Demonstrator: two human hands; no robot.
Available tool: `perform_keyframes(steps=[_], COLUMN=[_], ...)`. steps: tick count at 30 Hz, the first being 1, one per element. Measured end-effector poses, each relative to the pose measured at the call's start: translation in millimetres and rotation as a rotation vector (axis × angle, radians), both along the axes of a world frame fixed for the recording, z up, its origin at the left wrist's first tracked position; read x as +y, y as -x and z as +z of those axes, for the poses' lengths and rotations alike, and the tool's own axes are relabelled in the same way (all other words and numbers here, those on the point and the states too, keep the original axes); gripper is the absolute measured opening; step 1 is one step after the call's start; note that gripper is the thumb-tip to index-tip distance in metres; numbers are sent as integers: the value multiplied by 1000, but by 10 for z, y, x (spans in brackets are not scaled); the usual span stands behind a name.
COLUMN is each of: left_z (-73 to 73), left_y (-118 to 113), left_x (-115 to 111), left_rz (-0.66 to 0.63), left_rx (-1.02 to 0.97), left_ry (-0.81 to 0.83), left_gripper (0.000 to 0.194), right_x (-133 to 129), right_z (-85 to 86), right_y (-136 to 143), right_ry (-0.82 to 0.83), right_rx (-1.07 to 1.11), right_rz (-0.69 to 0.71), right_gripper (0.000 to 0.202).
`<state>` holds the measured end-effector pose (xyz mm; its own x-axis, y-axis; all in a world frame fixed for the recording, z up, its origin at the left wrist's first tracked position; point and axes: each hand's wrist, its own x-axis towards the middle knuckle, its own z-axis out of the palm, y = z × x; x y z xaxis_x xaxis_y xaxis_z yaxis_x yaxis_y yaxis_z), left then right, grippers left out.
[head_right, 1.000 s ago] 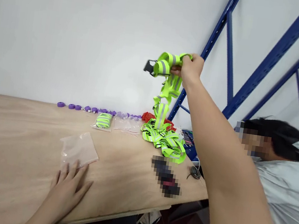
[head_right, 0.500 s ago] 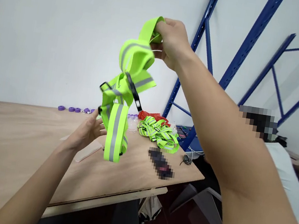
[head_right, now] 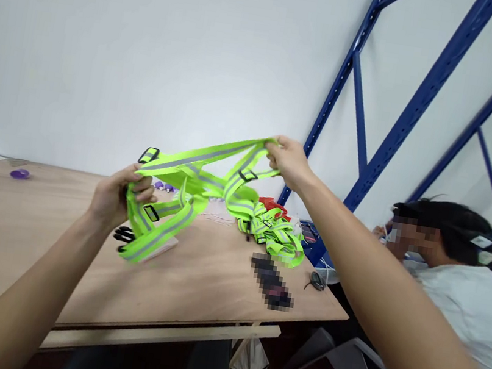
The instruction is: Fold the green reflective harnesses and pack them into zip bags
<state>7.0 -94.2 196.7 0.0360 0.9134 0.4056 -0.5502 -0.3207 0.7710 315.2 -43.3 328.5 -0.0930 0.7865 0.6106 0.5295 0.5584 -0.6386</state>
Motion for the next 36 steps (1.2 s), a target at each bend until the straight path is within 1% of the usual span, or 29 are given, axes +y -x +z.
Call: perform_keyframes(steps=[2, 4, 5, 6, 8, 10, 11, 12, 14, 16, 17, 18, 19, 20, 21, 22, 23, 24, 25, 26, 27, 28, 30, 31, 32, 33, 34, 35, 36], left_z=[131, 303, 403, 510, 739, 968, 1075, 1173, 1339, 1454, 1491, 1515, 1527, 1529, 1524, 1517, 1512, 1512, 1522, 1543, 1572, 1609, 1683, 1713, 1732, 1740, 1737, 1723, 1702], left_y=[267, 509, 618, 719, 893, 1025, 1077, 1122, 1199, 1272, 1310, 1349, 1386, 1420, 1448, 1468, 1479, 1479, 1470, 1456, 1439, 1422, 1405, 1406, 1412, 1424, 1440, 1461, 1489], left_x=[-46, -71, -76, -79, -84, -89, -92, -95, -102, -123, -142, -167, -194, -219, -236, -240, -227, -197, -155, -104, -51, -2, 71, 91, 100, 102, 100, 96, 94], left_rz=[60, 180, 243, 309, 471, 683, 770, 842, 908, 894, 879, 879, 909, 947, 945, 904, 822, 757, 718, 715, 756, 804, 875, 949, 1047, 1140, 1205, 1242, 1240], left_rx=[104, 238, 307, 369, 498, 684, 814, 959, 1291, 1614, 1744, 1823, 1829, 1770, 1692, 1622, 1591, 1576, 1574, 1578, 1585, 1619, 1792, 1880, 1932, 1946, 1934, 1912, 1894], left_ry=[1, -28, -48, -72, -141, -233, -277, -322, -393, -424, -414, -392, -371, -347, -316, -279, -243, -222, -216, -228, -249, -259, -260, -270, -294, -326, -352, -356, -332], left_gripper=[28, 26, 25, 25, 23, 22, 24, 30, 47, 56, 55, 51, 47, 45, 45, 46, 45, 44, 44, 44, 45, 47, 49, 48, 46, 45, 44, 42, 41], right_x=[-23, -40, -34, -15, 59, 158, 204, 240, 269, 233, 196, 155, 116, 84, 66, 63, 74, 97, 125, 154, 178, 193, 195, 185, 170, 154, 140, 129, 121], right_z=[-147, -243, -269, -284, -280, -249, -228, -207, -174, -158, -156, -158, -162, -167, -175, -184, -196, -209, -222, -234, -244, -251, -249, -241, -230, -217, -204, -192, -180], right_y=[-66, -141, -184, -230, -313, -361, -367, -365, -350, -359, -380, -412, -450, -489, -522, -544, -553, -550, -538, -525, -517, -520, -576, -628, -690, -758, -823, -881, -928], right_ry=[-80, -143, -156, -163, -203, -258, -244, -196, -30, 182, 281, 380, 487, 570, 582, 529, 420, 266, 116, 25, 15, 54, 88, 38, -63, -173, -252, -289, -288], right_rx=[-316, -608, -709, -777, -802, -674, -533, -363, -56, 161, 217, 237, 229, 187, 134, 102, 118, 173, 226, 225, 141, -16, -399, -554, -654, -699, -702, -664, -576], right_rz=[-87, -171, -213, -248, -293, -318, -311, -290, -214, -50, 57, 166, 270, 333, 326, 268, 180, 75, -27, -104, -154, -204, -383, -496, -615, -718, -783, -809, -804], right_gripper=[20, 22, 24, 25, 25, 22, 19, 15, 9, 8, 7, 7, 9, 12, 14, 14, 13, 12, 11, 10, 9, 8, 8, 5, 4, 8, 13, 17, 19])
